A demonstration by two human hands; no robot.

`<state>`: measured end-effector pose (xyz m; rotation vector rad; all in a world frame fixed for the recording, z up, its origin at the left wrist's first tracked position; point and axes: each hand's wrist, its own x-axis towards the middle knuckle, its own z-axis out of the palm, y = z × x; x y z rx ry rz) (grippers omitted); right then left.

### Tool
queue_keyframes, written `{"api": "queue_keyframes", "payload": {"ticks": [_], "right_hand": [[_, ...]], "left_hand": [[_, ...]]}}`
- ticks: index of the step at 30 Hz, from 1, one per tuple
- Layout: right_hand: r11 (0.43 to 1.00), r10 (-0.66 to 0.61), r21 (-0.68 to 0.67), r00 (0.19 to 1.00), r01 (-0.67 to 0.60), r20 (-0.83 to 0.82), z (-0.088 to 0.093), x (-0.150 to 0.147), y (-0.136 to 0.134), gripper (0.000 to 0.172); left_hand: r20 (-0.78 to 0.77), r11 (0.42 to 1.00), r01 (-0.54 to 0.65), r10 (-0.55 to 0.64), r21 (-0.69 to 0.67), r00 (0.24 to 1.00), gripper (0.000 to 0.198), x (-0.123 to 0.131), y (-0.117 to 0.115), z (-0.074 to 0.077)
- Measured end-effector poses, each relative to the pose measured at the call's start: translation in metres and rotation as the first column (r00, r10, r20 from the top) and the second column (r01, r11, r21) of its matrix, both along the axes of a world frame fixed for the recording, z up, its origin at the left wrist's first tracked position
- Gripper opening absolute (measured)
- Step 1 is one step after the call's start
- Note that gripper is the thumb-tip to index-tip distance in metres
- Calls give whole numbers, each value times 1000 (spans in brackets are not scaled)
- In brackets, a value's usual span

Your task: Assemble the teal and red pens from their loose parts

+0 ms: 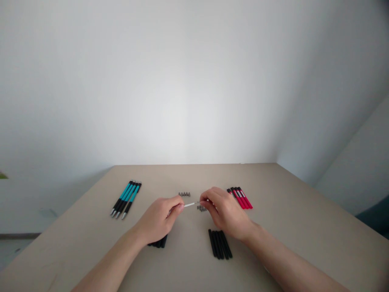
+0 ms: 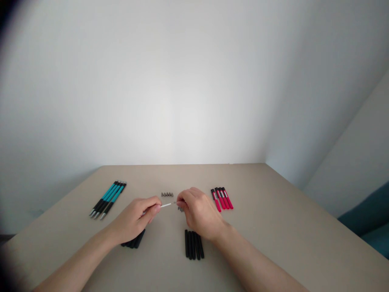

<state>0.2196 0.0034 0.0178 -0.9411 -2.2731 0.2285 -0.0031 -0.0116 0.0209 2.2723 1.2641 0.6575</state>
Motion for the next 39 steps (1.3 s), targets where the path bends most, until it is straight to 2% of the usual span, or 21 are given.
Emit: {"api": "queue_keyframes", "payload": {"ticks": [6, 10, 24, 34, 39], "right_hand": [[999, 27, 44, 1000, -27, -1, -1, 1, 1, 12], [993, 89, 72, 996, -89, -3, 1, -1, 0, 11], [984, 167, 63, 985, -165, -37, 1, -10, -4, 13], [983, 181, 57, 981, -177, -71, 1, -15, -5, 12], [984, 177, 29, 980, -175, -94, 0, -18, -5, 10]], "left_hand": [[-28, 1000, -6, 6, 2, 1000, 33, 0, 1, -1], [-29, 1000, -12, 12, -2, 1000, 30, 0, 1, -3], [-38, 999, 38, -38, -22, 999, 11, 2, 1, -4], [-138, 995, 68, -57, 74, 989, 19, 5, 0, -7], [-131, 994, 80, -69, 78, 989, 23, 6, 0, -7]]}}
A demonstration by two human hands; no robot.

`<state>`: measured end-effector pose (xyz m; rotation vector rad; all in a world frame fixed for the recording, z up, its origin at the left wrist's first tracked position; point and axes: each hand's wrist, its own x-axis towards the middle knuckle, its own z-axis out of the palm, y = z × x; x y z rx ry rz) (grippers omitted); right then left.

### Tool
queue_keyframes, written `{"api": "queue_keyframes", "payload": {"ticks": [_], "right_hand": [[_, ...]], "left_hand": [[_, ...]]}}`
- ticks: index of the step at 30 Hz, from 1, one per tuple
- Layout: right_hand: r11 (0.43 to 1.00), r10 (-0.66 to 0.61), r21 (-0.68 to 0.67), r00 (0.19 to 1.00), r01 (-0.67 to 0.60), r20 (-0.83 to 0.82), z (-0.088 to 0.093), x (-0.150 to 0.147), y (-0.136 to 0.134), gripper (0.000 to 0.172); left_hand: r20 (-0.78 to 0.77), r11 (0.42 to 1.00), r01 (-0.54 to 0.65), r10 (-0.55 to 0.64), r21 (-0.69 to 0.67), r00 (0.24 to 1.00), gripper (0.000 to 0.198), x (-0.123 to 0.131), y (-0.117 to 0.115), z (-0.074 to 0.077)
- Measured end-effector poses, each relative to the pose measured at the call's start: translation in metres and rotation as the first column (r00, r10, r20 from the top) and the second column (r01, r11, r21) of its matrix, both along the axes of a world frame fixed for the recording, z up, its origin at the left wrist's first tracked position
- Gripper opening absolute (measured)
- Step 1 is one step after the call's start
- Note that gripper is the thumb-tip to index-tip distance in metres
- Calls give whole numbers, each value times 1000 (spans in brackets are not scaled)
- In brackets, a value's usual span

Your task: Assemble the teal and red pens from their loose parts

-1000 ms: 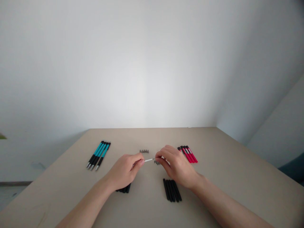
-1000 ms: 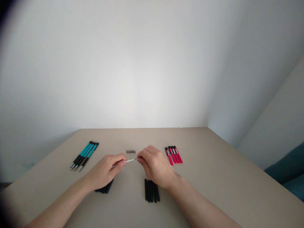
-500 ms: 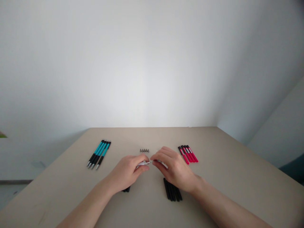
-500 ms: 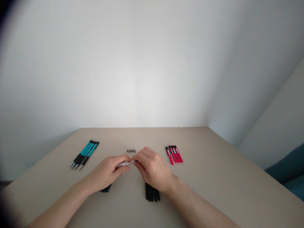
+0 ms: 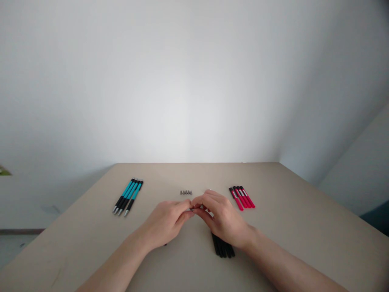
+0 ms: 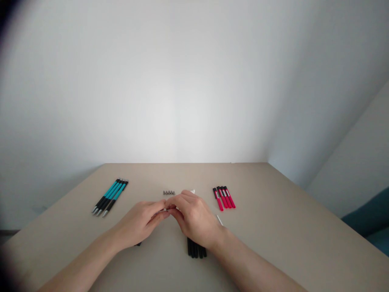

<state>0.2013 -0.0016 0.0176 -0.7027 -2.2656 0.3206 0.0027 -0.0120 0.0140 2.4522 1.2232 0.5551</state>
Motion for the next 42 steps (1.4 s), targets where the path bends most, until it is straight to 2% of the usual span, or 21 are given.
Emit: {"api": "queue_keyframes", "payload": {"ticks": [6, 10, 13, 16, 20, 23, 30, 32, 35, 36, 39, 42], "right_hand": [[999, -21, -37, 1000, 21, -11, 1, 3, 0, 15], [985, -168, -40, 983, 166, -71, 1, 7, 1, 18], [945, -326, -45, 943, 324, -67, -1, 11, 6, 17], [898, -437, -56, 899, 437, 4, -5, 17, 13, 18], [848, -522, -49, 847, 528, 95, -9, 23, 21, 21], [830, -540, -54, 824, 556, 172, -8, 26, 22, 20], [855, -443, -143, 845, 499, 301, 0, 22, 15, 16], [893, -353, -164, 879, 418, 320, 3, 23, 12, 15], [959, -153, -174, 928, 222, 341, 9, 27, 6, 7], [970, -75, -190, 932, 150, 355, 11, 29, 3, 10], [965, 93, -263, 908, 20, 408, 17, 32, -4, 38], [956, 150, -294, 877, -10, 457, 21, 32, -10, 54]], "left_hand": [[4, 1000, 0, 0, -3, 1000, 27, -1, -1, 4], [-4, 999, -53, 53, -4, 999, 30, -4, -1, 6], [15, 995, -98, 98, -15, 995, 30, -5, -1, 8], [40, 991, -132, 133, -37, 990, 30, -6, 0, 7], [62, 987, -152, 155, -48, 986, 29, -6, 0, 6], [71, 986, -153, 158, -59, 985, 30, -7, 1, 5], [77, 985, -155, 160, -75, 984, 29, -7, 2, 4], [77, 985, -154, 160, -77, 984, 30, -7, 2, 4], [76, 985, -158, 163, -74, 984, 31, -7, 2, 4], [75, 985, -159, 164, -73, 984, 31, -8, 2, 4], [69, 985, -161, 166, -64, 984, 31, -8, 2, 4], [68, 986, -161, 164, -53, 984, 30, -8, 2, 4]]}}
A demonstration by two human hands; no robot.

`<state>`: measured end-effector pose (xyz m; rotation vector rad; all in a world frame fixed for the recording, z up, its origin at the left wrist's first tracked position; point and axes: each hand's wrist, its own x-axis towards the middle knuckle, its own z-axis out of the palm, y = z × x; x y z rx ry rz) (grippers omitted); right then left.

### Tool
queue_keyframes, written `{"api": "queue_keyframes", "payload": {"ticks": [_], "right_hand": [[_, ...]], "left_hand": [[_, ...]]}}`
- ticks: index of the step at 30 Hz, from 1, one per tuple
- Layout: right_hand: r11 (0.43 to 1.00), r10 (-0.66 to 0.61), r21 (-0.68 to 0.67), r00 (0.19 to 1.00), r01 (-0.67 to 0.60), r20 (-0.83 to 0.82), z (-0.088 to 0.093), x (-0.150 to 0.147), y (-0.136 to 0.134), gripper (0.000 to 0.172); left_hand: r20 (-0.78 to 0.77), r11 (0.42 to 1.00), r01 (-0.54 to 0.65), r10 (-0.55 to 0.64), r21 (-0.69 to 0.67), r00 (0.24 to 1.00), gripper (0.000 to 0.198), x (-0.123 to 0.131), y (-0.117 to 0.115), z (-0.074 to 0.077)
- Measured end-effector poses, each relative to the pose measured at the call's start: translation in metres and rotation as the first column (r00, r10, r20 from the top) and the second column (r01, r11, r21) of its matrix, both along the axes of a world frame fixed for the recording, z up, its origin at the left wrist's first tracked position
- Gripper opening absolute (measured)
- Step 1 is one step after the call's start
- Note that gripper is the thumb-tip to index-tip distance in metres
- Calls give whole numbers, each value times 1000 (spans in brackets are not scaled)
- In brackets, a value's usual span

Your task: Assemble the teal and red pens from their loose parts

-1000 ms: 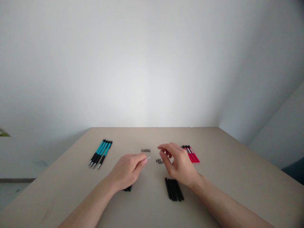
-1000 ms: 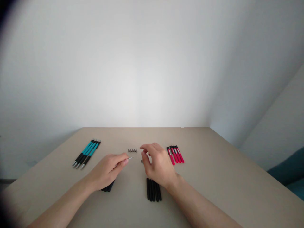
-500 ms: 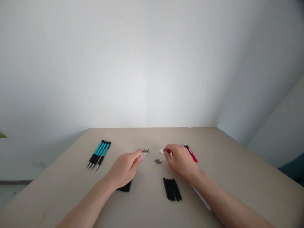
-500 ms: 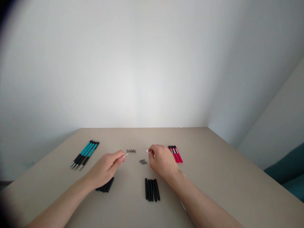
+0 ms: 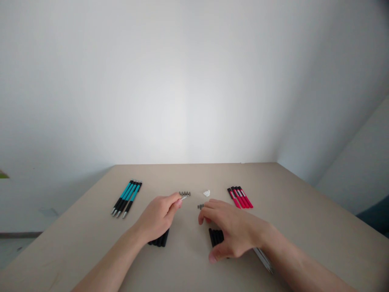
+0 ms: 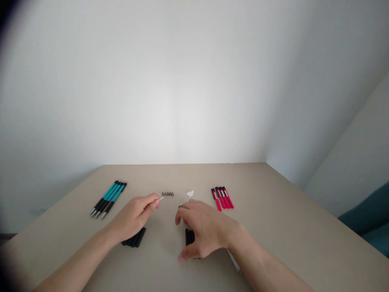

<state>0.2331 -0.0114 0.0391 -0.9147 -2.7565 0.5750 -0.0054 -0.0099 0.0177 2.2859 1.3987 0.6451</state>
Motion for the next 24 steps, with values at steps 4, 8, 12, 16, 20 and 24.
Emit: {"api": "queue_keyframes", "payload": {"ticks": [4, 8, 12, 16, 20, 24], "right_hand": [[1000, -4, 2, 999, 4, 55, 1, -2, -4, 57], [1000, -18, -13, 999, 19, 50, -2, -2, -4, 53], [998, -28, -50, 999, 29, 20, -7, -2, -3, 53], [996, -32, -80, 999, 31, -17, -9, -4, -4, 63], [993, -94, -71, 995, 92, -28, -10, -5, -4, 69], [994, -91, -65, 994, 87, -52, -16, -8, -4, 62]], "left_hand": [[1, 1000, -6, 6, 5, 1000, 30, 1, 0, 1], [2, 1000, -1, 1, -1, 1000, 30, 2, 0, 2], [7, 1000, 5, -5, 4, 1000, 30, 1, 0, 1], [6, 1000, 6, -6, -4, 1000, 31, 1, -1, 2], [-5, 1000, 0, 0, 1, 1000, 31, 2, -2, 4], [-13, 1000, 3, -3, 12, 1000, 31, 2, -2, 5]]}}
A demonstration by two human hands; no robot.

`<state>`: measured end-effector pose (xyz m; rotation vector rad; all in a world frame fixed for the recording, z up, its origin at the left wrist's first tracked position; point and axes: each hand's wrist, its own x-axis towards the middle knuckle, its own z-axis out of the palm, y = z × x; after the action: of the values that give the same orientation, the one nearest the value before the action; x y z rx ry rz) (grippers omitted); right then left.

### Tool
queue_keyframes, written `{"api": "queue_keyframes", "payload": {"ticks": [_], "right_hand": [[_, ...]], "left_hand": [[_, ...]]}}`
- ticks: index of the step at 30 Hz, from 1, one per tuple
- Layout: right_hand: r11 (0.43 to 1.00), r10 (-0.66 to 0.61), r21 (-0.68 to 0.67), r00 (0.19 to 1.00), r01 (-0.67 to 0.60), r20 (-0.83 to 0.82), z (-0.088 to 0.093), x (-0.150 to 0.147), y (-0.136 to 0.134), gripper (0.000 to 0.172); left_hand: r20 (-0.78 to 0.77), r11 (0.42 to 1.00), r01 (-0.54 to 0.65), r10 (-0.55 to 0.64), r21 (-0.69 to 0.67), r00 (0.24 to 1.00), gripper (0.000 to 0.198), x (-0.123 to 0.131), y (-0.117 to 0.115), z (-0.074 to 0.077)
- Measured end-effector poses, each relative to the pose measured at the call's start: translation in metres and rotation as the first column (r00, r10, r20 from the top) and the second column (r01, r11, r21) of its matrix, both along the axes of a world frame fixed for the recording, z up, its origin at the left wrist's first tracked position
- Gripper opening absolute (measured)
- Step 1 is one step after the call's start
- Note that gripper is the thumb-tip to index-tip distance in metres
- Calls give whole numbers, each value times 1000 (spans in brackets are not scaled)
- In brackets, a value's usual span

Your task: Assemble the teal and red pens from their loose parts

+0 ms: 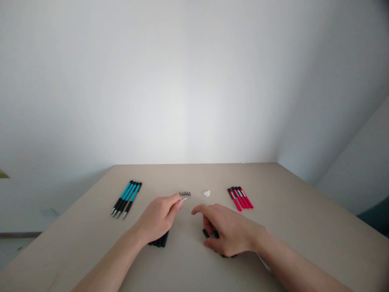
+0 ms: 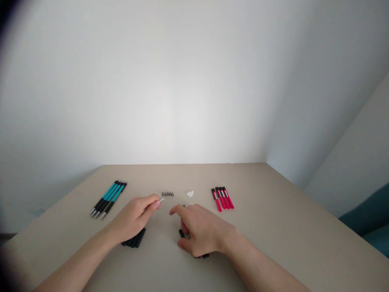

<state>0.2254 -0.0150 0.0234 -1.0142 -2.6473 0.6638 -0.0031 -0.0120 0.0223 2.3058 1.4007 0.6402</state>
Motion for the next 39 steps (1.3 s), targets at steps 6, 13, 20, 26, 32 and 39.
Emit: {"api": "queue_keyframes", "payload": {"ticks": [6, 13, 20, 26, 32, 39], "right_hand": [[996, -20, -88, 988, 7, -155, -9, -4, 7, 50], [989, -147, -87, 887, 121, -438, -12, -6, 16, 34], [992, -115, -4, 871, 129, -478, -10, -7, 14, 23], [991, -101, 26, 875, 128, -473, -8, -4, 14, 17], [992, -91, 37, 881, 123, -465, -7, -4, 14, 17], [994, -78, 29, 883, 103, -462, -10, -11, 12, 21]], "left_hand": [[-15, 999, 29, -28, 21, 999, 32, -1, 2, -2], [-30, 993, 116, -115, 25, 993, 33, -1, 2, -1], [-36, 986, 166, -165, 16, 986, 33, 0, 2, -1], [-56, 988, 153, -152, 20, 987, 32, 0, 2, -1], [-73, 989, 146, -144, 33, 987, 31, 0, 2, -2], [-105, 984, 177, -172, 34, 979, 28, 4, -1, -2]]}}
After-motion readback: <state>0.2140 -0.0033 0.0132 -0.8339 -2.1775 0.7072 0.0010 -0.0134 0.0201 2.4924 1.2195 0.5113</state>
